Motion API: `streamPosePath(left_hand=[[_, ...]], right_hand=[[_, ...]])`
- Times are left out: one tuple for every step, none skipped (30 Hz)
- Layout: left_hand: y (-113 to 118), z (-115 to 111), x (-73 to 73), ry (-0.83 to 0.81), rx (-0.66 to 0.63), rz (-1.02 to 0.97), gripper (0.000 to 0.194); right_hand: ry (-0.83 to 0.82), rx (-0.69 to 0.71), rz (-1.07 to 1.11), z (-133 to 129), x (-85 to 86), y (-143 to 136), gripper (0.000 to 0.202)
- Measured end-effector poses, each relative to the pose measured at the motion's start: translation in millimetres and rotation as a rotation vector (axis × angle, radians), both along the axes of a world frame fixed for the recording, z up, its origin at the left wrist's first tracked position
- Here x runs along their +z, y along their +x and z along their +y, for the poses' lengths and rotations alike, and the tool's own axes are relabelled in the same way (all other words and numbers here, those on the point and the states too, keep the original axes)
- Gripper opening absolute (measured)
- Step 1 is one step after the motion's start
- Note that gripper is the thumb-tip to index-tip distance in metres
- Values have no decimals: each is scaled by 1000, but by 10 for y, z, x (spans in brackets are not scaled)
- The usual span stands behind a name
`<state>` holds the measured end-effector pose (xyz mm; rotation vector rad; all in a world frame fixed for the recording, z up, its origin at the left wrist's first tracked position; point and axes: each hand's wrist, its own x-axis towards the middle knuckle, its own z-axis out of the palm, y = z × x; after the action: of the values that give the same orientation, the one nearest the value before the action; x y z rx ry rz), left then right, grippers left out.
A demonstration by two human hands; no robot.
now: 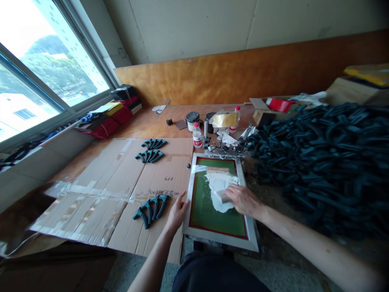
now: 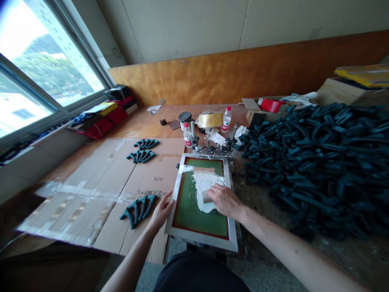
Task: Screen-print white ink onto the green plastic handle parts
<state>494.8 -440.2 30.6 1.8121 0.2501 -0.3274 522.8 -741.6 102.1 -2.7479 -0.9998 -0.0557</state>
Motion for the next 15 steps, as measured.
streamPosePath(left_hand=[[-4,1,-3,-1,3,4,78],[-7,0,-6,-4,4,5,78],[-10,-2,-7,-6,2,5,77],[-11,-4,-6,-8,1,4,77],[-12,-5,-1,-11,-1,2,76],[-12,-5,8,-17,-5,-2,75],[-13,-4,21,-27,-9,-7,75],[-15,-3,37,-39,-10,-12,75],[-17,-2,54,-54,-9,-16,75],[-21,-2,72,-69,-4,-17,76],[-24,-2,87,-83,1,-15,77],[-27,-3,98,-93,9,-12,77],[-29,-4,105,-98,15,-9,77],[-30,-5,108,-99,18,-5,77],[-28,-5,110,-97,18,-1,78]], right_hand=[[6,82,16,-60,13,-62,24],[10,152,45,-109,39,-93,25],[15,198,80,-142,73,-96,25],[25,211,111,-156,106,-78,23],[45,191,123,-151,128,-49,21],[74,149,110,-130,134,-24,19],[109,100,71,-101,119,-14,20],[145,59,10,-70,87,-28,22],[177,36,-57,-46,41,-69,27],[201,38,-113,-34,-10,-132,31],[216,60,-149,-36,-55,-207,35],[226,92,-166,-50,-87,-281,37],[229,120,-163,-72,-99,-337,37],[225,138,-143,-93,-88,-362,35],[216,141,-113,-105,-56,-347,31]])
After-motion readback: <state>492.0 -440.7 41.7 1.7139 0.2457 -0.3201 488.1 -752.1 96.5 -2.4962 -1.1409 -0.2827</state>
